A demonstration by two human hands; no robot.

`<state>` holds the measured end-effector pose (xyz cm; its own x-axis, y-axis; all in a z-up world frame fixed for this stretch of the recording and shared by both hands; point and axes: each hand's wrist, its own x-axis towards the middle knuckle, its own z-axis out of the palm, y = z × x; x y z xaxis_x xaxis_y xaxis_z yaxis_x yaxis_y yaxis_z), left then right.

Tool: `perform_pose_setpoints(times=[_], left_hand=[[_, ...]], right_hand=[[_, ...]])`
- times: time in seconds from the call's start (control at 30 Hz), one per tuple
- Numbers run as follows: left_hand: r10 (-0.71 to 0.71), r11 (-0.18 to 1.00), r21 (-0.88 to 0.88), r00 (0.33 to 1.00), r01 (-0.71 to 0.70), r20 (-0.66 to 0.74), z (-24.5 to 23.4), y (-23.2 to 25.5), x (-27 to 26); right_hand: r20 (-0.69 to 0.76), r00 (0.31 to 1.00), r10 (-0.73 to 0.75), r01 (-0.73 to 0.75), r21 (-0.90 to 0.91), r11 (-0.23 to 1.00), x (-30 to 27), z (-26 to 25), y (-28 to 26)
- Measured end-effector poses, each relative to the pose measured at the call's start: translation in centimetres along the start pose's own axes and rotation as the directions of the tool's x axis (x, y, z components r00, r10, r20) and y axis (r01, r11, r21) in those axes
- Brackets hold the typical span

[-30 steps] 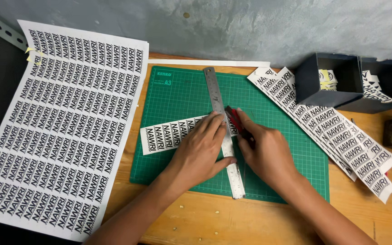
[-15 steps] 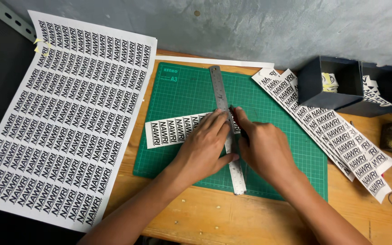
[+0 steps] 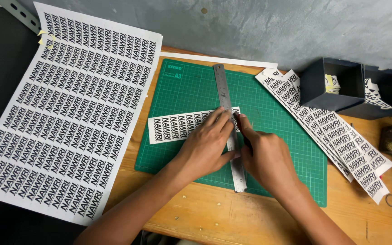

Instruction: The person uses a metal ruler and a red utility knife to cut a sheet of printed stickers on a green cutting mat. They repeatedly align the ruler, cut along its edge, and separate the cut strips, placing them into a nearby box.

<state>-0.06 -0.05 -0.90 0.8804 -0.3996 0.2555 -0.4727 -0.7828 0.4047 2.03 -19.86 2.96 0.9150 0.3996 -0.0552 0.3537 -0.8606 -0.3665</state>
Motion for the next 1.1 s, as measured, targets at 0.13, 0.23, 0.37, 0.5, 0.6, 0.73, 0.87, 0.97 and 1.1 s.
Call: perform_pose_setpoints(times=[0.13, 0.23, 0.37, 0.5, 0.6, 0.73, 0.87, 0.97, 1.1], left_hand=[[0.01, 1.0, 0.013, 1.0, -0.01, -0.01, 0.3, -0.1, 0.1], [-0.001, 0.999, 0.037, 1.0, 0.0, 0.01, 0.4, -0.2, 0.0], [0.004, 0.999, 0.051, 1.0, -0.005, 0.016, 0.5, -0.2, 0.1], [0.009, 0.998, 0.064, 1.0, -0.01, 0.018, 0.6, -0.2, -0.1], [0.023, 0.999, 0.043, 1.0, -0.023, -0.009, 0.3, -0.4, 0.0], [0.013, 0.998, 0.054, 1.0, -0.012, -0.008, 0.4, -0.5, 0.2], [0.002, 1.0, 0.028, 1.0, -0.002, 0.008, 0.1, -0.8, 0.1], [0.018, 0.999, 0.032, 1.0, -0.018, 0.019, -0.6, -0.5, 0.0], [0.024, 0.999, 0.03, 0.998, -0.026, 0.058, -1.4, -0.1, 0.0]], right_hand=[[-0.006, 1.0, 0.016, -0.016, 0.024, 1.0, -1.5, 0.9, 0.9], [0.049, 0.998, -0.029, 0.029, 0.013, 1.0, -2.8, 1.6, 1.2], [0.058, 0.998, 0.021, -0.021, -0.004, 1.0, -4.9, 2.1, 1.2], [0.076, 0.996, 0.047, -0.047, 0.002, 0.999, -5.9, 2.2, 1.6], [0.14, 0.984, 0.111, -0.136, 0.185, 0.973, -5.3, 0.2, 2.4], [0.088, 0.959, 0.27, -0.283, 0.259, 0.923, -3.3, -1.6, 4.9], [-0.258, 0.958, 0.125, -0.093, 0.132, 0.987, -0.7, 0.6, 8.3], [-0.287, 0.957, 0.052, -0.05, 0.013, 0.999, 0.4, 2.3, 9.4], [-0.264, 0.958, -0.116, 0.035, -0.294, 0.955, 2.3, 3.0, 9.5]])
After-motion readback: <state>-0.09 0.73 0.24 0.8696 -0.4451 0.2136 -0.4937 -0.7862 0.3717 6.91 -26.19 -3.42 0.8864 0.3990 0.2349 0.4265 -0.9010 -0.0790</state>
